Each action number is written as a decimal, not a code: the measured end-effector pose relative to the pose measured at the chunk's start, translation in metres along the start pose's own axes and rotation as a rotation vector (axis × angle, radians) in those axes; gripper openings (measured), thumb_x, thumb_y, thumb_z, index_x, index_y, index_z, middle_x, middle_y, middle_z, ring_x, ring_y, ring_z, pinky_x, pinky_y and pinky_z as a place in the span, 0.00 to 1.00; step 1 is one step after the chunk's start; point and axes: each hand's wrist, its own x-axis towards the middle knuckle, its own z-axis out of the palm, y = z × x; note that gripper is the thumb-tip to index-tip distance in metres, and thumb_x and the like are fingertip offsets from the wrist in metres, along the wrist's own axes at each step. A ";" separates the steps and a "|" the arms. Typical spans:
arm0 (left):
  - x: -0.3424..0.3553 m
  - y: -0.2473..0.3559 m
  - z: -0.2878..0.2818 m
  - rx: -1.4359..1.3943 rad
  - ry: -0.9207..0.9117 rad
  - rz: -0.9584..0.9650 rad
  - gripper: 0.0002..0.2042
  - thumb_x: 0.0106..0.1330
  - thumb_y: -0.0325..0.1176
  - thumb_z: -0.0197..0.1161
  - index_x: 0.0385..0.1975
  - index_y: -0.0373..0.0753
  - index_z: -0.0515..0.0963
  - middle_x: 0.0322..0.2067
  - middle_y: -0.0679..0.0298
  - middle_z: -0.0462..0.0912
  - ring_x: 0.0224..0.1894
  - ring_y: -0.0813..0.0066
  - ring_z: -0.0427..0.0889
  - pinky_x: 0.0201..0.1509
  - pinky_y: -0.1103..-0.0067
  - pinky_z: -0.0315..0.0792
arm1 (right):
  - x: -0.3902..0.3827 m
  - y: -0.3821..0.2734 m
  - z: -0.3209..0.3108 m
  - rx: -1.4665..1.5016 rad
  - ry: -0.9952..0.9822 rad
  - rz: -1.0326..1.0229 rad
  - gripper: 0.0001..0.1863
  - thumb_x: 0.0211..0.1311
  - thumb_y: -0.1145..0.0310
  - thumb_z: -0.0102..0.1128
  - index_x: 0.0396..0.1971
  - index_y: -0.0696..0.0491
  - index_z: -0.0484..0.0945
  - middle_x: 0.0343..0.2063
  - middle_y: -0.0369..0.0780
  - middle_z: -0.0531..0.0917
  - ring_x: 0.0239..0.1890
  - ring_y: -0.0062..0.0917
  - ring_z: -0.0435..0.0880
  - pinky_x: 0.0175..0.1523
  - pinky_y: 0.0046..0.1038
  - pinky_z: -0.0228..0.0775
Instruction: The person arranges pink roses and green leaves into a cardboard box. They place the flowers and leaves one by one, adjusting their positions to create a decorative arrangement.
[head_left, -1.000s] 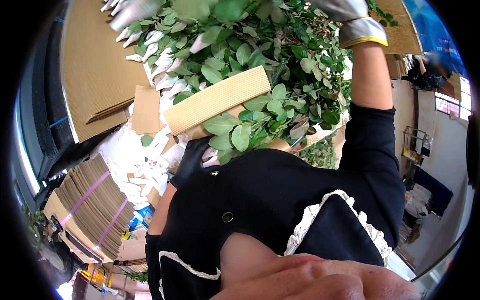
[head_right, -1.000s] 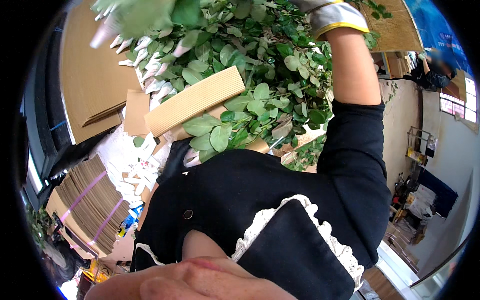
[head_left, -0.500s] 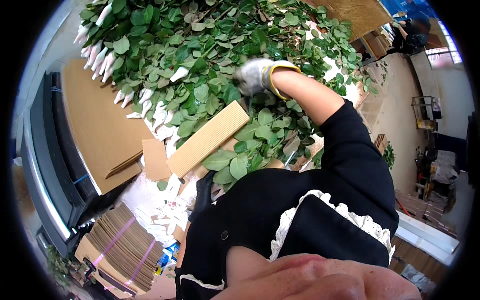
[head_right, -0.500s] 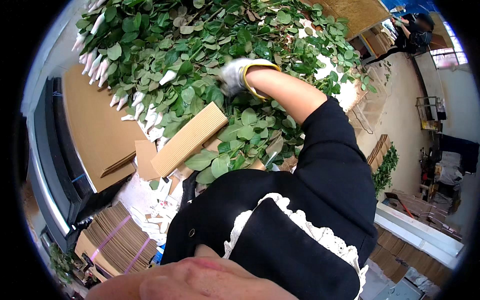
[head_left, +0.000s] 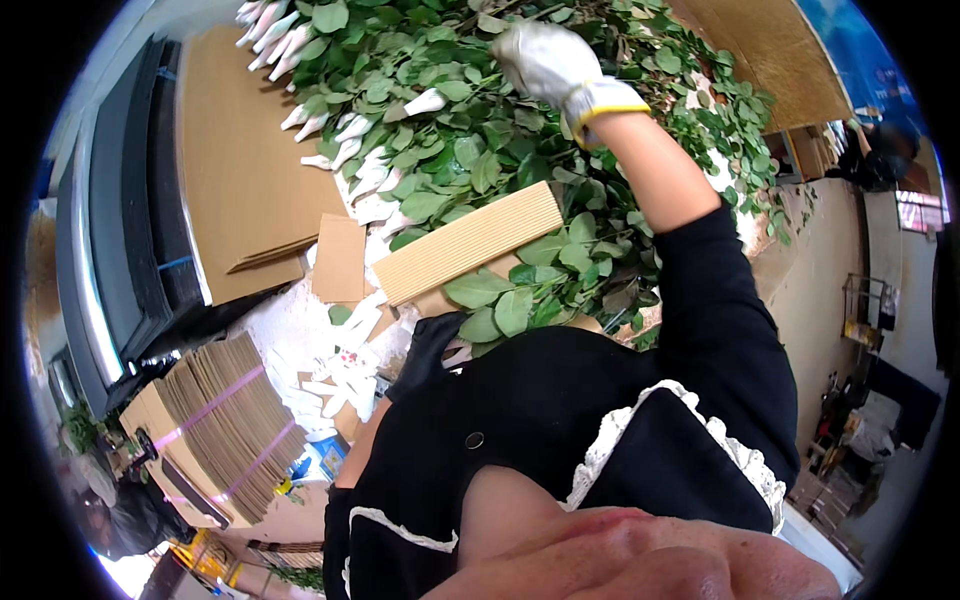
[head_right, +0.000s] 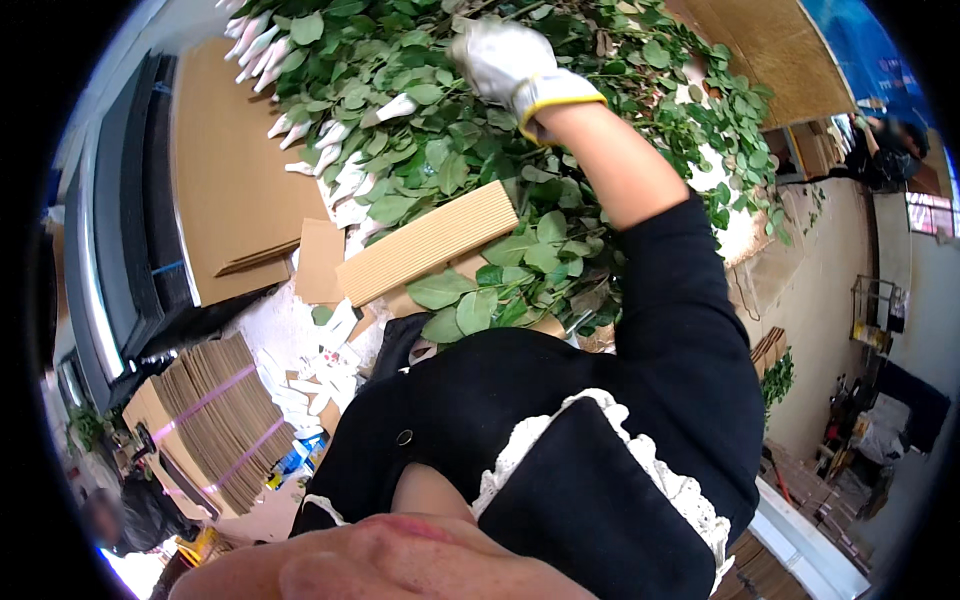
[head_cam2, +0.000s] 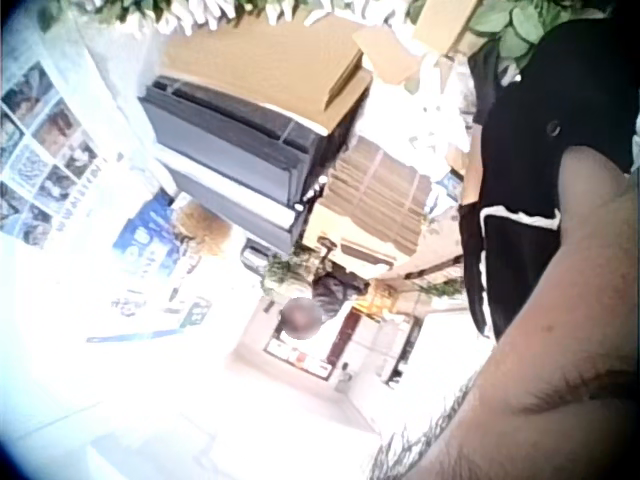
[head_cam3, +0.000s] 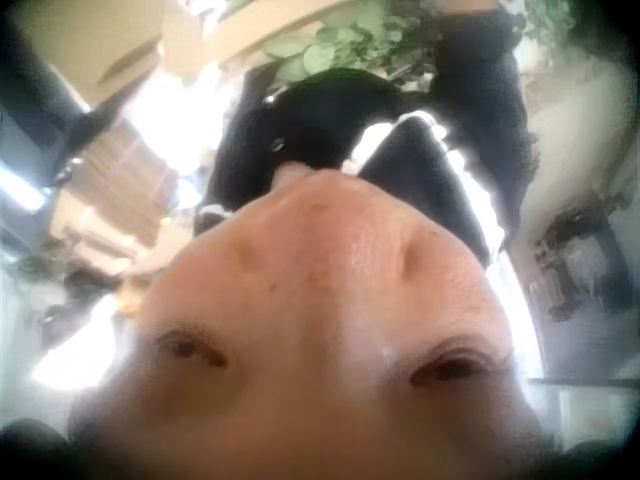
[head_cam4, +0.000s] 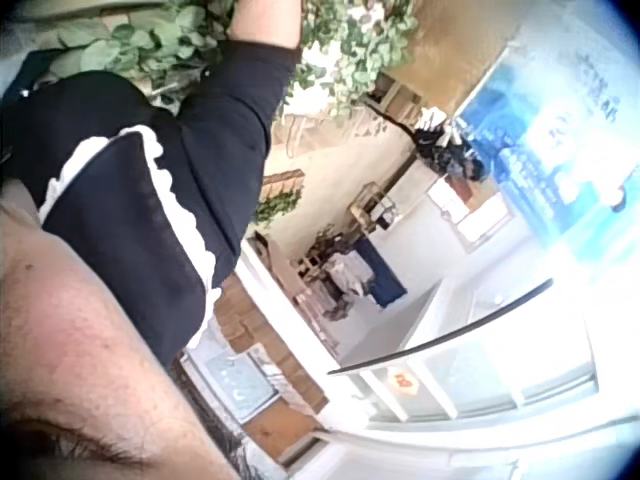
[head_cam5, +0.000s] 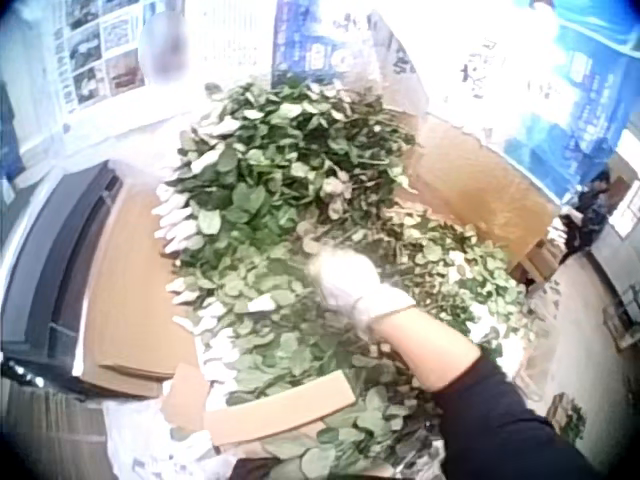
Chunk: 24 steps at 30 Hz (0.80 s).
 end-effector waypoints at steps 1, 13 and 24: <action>0.000 -0.002 0.001 -0.007 0.000 -0.011 0.31 0.50 0.26 0.72 0.58 0.38 0.72 0.54 0.55 0.74 0.54 0.53 0.71 0.59 0.66 0.65 | -0.007 -0.008 -0.003 0.018 -0.273 -0.061 0.09 0.57 0.68 0.55 0.36 0.51 0.81 0.34 0.49 0.82 0.39 0.41 0.84 0.42 0.38 0.79; 0.007 0.008 -0.007 -0.033 -0.018 -0.025 0.31 0.49 0.29 0.73 0.57 0.38 0.73 0.54 0.56 0.75 0.54 0.54 0.71 0.60 0.67 0.64 | 0.042 0.043 0.062 0.116 -0.094 0.099 0.27 0.56 0.70 0.59 0.59 0.42 0.71 0.39 0.48 0.83 0.40 0.43 0.83 0.46 0.39 0.77; 0.011 -0.001 -0.003 0.013 0.021 0.075 0.29 0.47 0.29 0.73 0.54 0.38 0.74 0.51 0.55 0.77 0.51 0.52 0.73 0.55 0.66 0.66 | -0.015 -0.038 0.020 0.365 -0.125 0.032 0.25 0.56 0.60 0.58 0.55 0.48 0.72 0.47 0.45 0.81 0.45 0.42 0.82 0.47 0.37 0.77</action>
